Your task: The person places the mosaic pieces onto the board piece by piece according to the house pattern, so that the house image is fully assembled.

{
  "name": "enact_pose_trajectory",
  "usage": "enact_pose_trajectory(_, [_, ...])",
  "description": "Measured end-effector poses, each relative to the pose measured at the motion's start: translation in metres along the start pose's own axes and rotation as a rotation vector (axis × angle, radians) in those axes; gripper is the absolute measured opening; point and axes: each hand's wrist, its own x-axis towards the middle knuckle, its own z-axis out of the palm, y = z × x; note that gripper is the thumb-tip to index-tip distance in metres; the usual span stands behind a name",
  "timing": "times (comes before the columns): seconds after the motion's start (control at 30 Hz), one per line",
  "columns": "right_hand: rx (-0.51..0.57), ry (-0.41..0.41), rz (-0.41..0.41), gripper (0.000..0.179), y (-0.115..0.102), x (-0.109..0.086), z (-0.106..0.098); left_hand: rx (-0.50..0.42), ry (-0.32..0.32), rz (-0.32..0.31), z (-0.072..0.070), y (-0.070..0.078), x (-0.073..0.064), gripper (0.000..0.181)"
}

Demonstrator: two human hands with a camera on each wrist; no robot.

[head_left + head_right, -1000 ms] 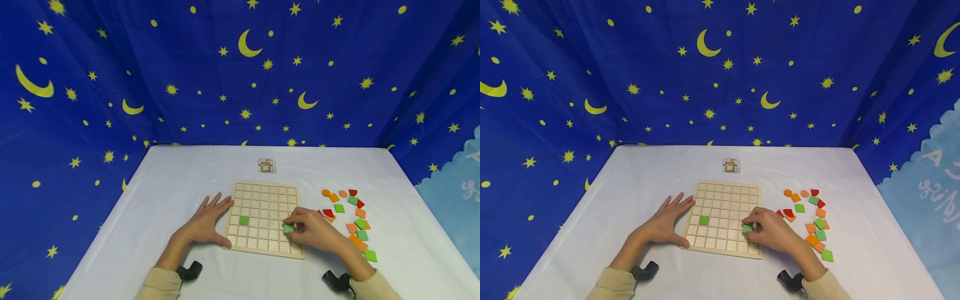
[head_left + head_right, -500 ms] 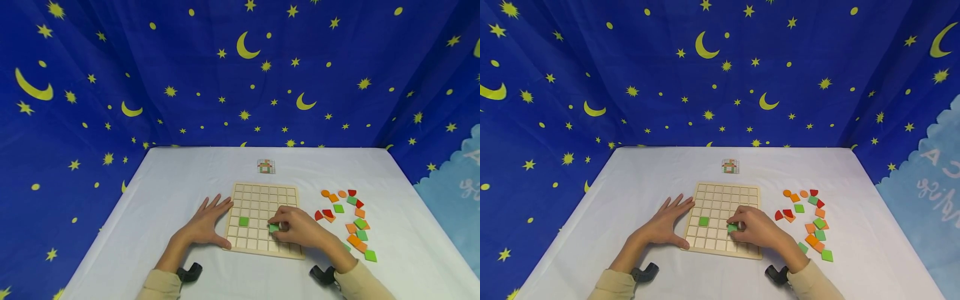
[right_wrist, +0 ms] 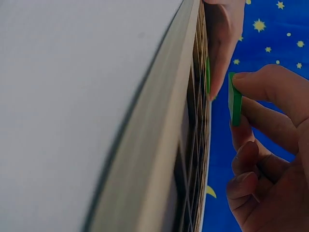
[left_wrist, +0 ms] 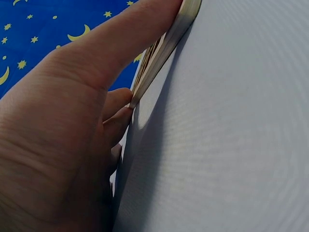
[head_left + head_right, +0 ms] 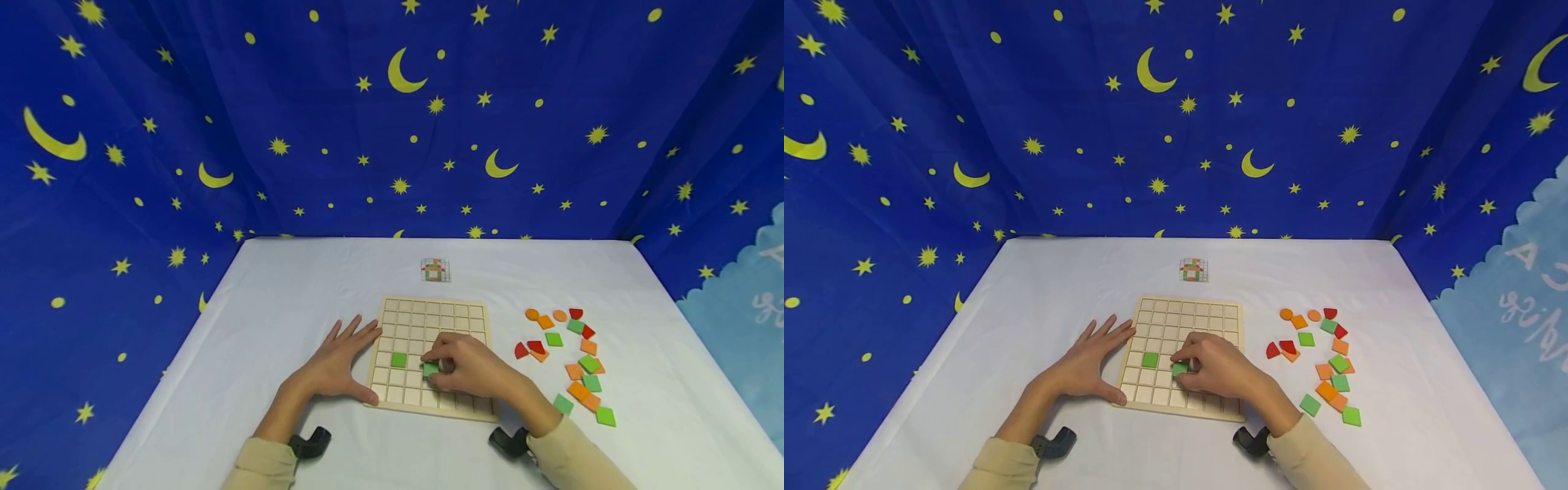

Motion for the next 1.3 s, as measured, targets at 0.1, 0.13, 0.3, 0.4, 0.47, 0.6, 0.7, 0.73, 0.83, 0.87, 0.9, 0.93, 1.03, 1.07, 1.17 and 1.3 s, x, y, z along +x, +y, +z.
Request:
enact_pose_trajectory(0.1, [0.012,-0.008,-0.006,0.027,-0.003,0.004,0.002,-0.003,0.009,0.01,-0.001,0.001,0.0,0.128])
enact_pose_trajectory(0.13, [0.018,-0.012,-0.008,0.027,-0.003,0.005,0.003,-0.002,0.013,0.016,-0.001,0.0,0.0,0.127])
enact_pose_trajectory(0.3, [0.058,-0.016,-0.018,0.027,-0.007,0.011,0.007,-0.009,0.015,0.019,-0.002,0.002,-0.001,0.127])
enact_pose_trajectory(0.4, [0.09,-0.019,-0.022,0.027,-0.009,0.014,0.01,-0.009,0.003,0.004,-0.003,0.002,-0.001,0.127])
enact_pose_trajectory(0.47, [0.113,-0.024,-0.026,0.027,-0.009,0.016,0.013,-0.011,-0.001,0.002,-0.003,0.002,-0.001,0.127])
enact_pose_trajectory(0.6, [0.137,-0.026,-0.033,0.025,-0.01,0.019,0.018,-0.006,-0.007,0.003,-0.003,0.002,0.0,0.127])
enact_pose_trajectory(0.7, [0.138,-0.018,-0.045,0.025,-0.009,0.023,0.022,0.001,-0.009,0.003,-0.003,0.002,0.0,0.127])
enact_pose_trajectory(0.73, [0.139,-0.016,-0.049,0.025,-0.009,0.024,0.023,0.002,-0.009,0.002,-0.003,0.002,0.0,0.127])
enact_pose_trajectory(0.83, [0.127,-0.009,-0.062,0.025,-0.008,0.027,0.026,0.006,-0.01,0.002,-0.002,0.001,0.0,0.127])
enact_pose_trajectory(0.87, [0.121,-0.006,-0.064,0.025,-0.008,0.028,0.027,0.009,-0.01,0.003,-0.001,0.001,0.0,0.127])
enact_pose_trajectory(0.9, [0.11,-0.004,-0.065,0.025,-0.009,0.029,0.028,0.008,-0.009,0.004,-0.001,0.001,0.0,0.127])
enact_pose_trajectory(0.93, [0.101,-0.001,-0.068,0.025,-0.009,0.03,0.029,0.007,-0.009,0.003,-0.001,0.0,0.0,0.127])
enact_pose_trajectory(1.03, [0.065,0.014,-0.067,0.024,-0.01,0.033,0.033,0.009,-0.007,0.004,-0.001,0.0,0.0,0.127])
enact_pose_trajectory(1.07, [0.058,0.016,-0.063,0.024,-0.011,0.034,0.035,0.007,-0.005,0.005,-0.001,0.001,0.0,0.127])
enact_pose_trajectory(1.17, [0.028,0.016,-0.052,0.023,-0.013,0.036,0.039,0.003,-0.005,0.006,-0.002,0.001,0.0,0.127])
enact_pose_trajectory(1.3, [-0.003,0.008,-0.047,0.024,-0.017,0.037,0.042,0.003,-0.008,0.007,-0.002,0.001,0.0,0.127])
